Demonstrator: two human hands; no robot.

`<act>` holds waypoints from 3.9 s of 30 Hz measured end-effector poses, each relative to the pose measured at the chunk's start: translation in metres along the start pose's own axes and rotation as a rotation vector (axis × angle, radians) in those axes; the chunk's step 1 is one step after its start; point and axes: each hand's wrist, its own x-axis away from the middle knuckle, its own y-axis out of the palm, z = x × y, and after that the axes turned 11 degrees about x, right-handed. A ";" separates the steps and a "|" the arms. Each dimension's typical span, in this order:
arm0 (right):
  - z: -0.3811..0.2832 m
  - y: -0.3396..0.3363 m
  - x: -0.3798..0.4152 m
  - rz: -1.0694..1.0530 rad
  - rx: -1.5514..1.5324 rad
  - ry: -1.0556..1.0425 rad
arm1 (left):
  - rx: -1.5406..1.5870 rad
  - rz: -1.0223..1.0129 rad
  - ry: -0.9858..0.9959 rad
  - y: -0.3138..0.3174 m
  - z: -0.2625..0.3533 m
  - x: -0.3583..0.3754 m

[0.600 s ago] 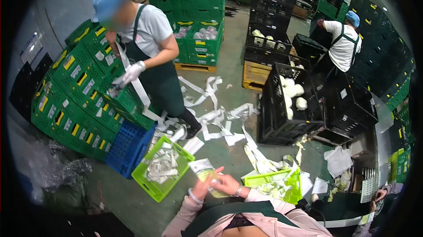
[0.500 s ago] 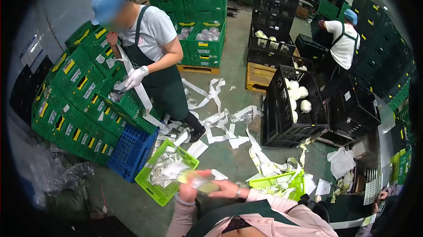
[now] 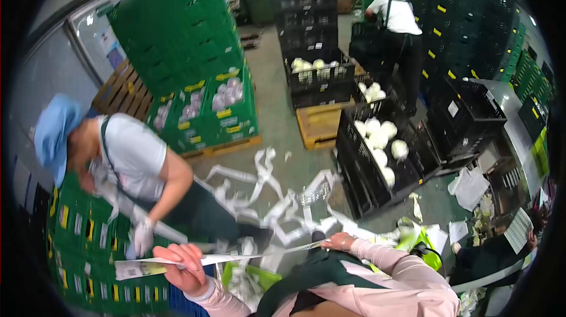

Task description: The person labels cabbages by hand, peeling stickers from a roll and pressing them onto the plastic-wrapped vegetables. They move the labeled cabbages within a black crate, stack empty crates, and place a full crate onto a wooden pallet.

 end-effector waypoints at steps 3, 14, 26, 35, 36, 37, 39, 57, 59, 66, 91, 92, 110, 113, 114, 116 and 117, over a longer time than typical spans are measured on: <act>0.014 -0.110 -0.109 0.130 -0.016 0.058 | -0.140 -0.016 -0.020 0.005 -0.065 -0.058; -0.066 -0.444 -0.217 1.033 -0.277 -0.817 | -0.593 0.656 0.067 -0.112 -0.225 -0.220; 0.235 -0.180 -0.263 0.480 -1.007 1.011 | -0.354 0.293 -0.352 -0.180 -0.571 -0.468; 0.318 -0.272 -0.356 0.962 -1.531 0.883 | -0.576 0.051 -0.556 -0.155 -0.831 -0.516; 0.336 -0.301 -0.377 0.869 -1.529 0.910 | -0.670 0.039 -0.639 -0.173 -0.863 -0.515; 0.351 -0.335 -0.396 0.859 -1.485 0.876 | -0.674 0.039 -0.631 -0.180 -0.893 -0.509; 0.392 -0.358 -0.443 0.747 -1.244 0.745 | -0.780 0.061 -0.602 -0.205 -0.940 -0.503; 0.538 -0.519 -0.828 0.748 -1.759 0.956 | -0.860 -0.048 -1.275 -0.293 -1.354 -0.512; 0.525 -0.530 -0.866 0.762 -1.812 1.103 | -1.281 -0.409 -1.151 -0.307 -1.374 -0.516; 0.509 -0.535 -0.887 0.667 -1.808 1.215 | -1.060 -0.290 -1.365 -0.305 -1.390 -0.538; 0.291 -0.575 -0.289 1.753 -1.202 1.101 | 0.605 -1.686 -1.718 0.143 -0.910 -0.365; 0.285 -0.564 -0.265 1.735 -1.347 1.029 | 0.625 -1.612 -1.697 0.146 -0.892 -0.350; 0.192 -0.504 -0.248 1.331 -0.056 1.235 | 0.273 -1.968 -1.195 0.107 -0.814 -0.317; 0.182 -0.487 -0.255 1.454 -0.596 1.190 | 0.379 -2.065 -1.390 0.093 -0.816 -0.320; 0.180 -0.477 -0.252 1.540 -1.061 1.199 | 0.537 -1.829 -1.584 0.088 -0.810 -0.323; 0.193 -0.405 -0.233 1.894 -1.202 1.419 | 0.628 -1.388 -1.761 0.077 -0.810 -0.332; 0.187 -0.417 -0.197 2.125 -1.423 1.256 | 0.627 -1.398 -1.762 0.073 -0.818 -0.337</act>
